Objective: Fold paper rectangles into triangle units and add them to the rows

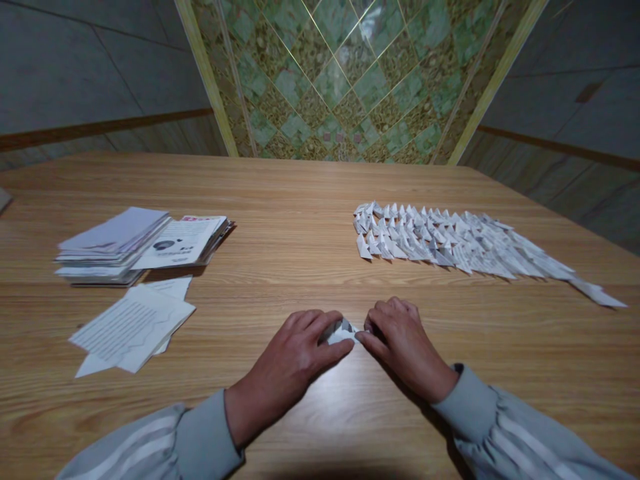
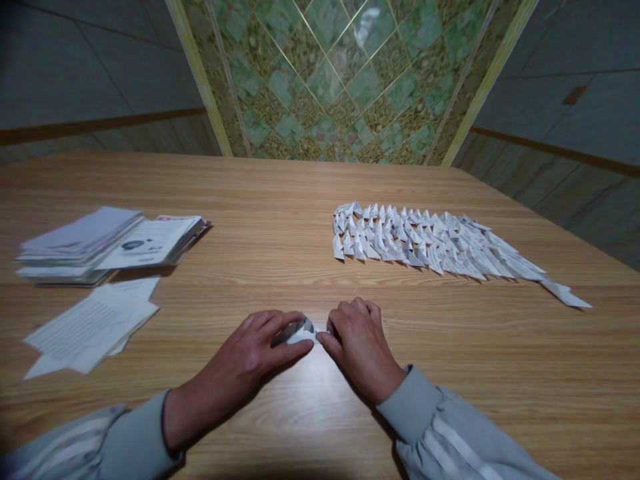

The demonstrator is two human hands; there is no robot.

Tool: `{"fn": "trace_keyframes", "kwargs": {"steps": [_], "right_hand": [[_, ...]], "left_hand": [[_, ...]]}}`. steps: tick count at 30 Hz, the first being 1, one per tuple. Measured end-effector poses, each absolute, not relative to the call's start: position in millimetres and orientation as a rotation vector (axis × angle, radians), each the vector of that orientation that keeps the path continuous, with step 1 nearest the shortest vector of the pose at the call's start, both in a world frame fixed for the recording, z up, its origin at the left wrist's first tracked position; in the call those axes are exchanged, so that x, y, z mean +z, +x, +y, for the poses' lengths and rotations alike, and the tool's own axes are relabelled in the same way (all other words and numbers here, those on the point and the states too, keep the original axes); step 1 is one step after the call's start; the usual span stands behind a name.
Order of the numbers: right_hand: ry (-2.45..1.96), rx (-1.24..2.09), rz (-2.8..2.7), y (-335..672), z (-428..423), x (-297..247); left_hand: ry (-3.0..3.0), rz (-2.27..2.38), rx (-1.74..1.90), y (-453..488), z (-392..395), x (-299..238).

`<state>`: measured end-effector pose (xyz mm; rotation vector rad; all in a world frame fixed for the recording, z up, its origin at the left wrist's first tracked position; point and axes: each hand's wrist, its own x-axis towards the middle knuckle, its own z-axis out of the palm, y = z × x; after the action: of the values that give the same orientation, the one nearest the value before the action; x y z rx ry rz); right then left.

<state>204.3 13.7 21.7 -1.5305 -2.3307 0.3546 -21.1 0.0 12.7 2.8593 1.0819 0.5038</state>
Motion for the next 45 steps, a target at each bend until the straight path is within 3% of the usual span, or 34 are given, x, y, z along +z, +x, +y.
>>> {"fn": "trace_keyframes", "kwargs": {"steps": [9,16,26,38,45], "right_hand": [[-1.603,0.299,-2.338,217,19,24],[-1.097,0.209,-2.473,208,7,27],[-1.085,-0.030,-2.575,203,0,32],[-1.139,0.064,-2.634,205,1,33],[-1.118,0.086,-2.632,201,7,30]], "left_hand": [[2.843,1.113,0.482,-20,2,15],[2.839,1.111,0.527,-20,4,11],[2.908,1.110,0.517,-30,-4,13],[2.928,1.310,0.557,-69,-28,3],[2.916,1.258,0.671,-46,-15,17]]}}
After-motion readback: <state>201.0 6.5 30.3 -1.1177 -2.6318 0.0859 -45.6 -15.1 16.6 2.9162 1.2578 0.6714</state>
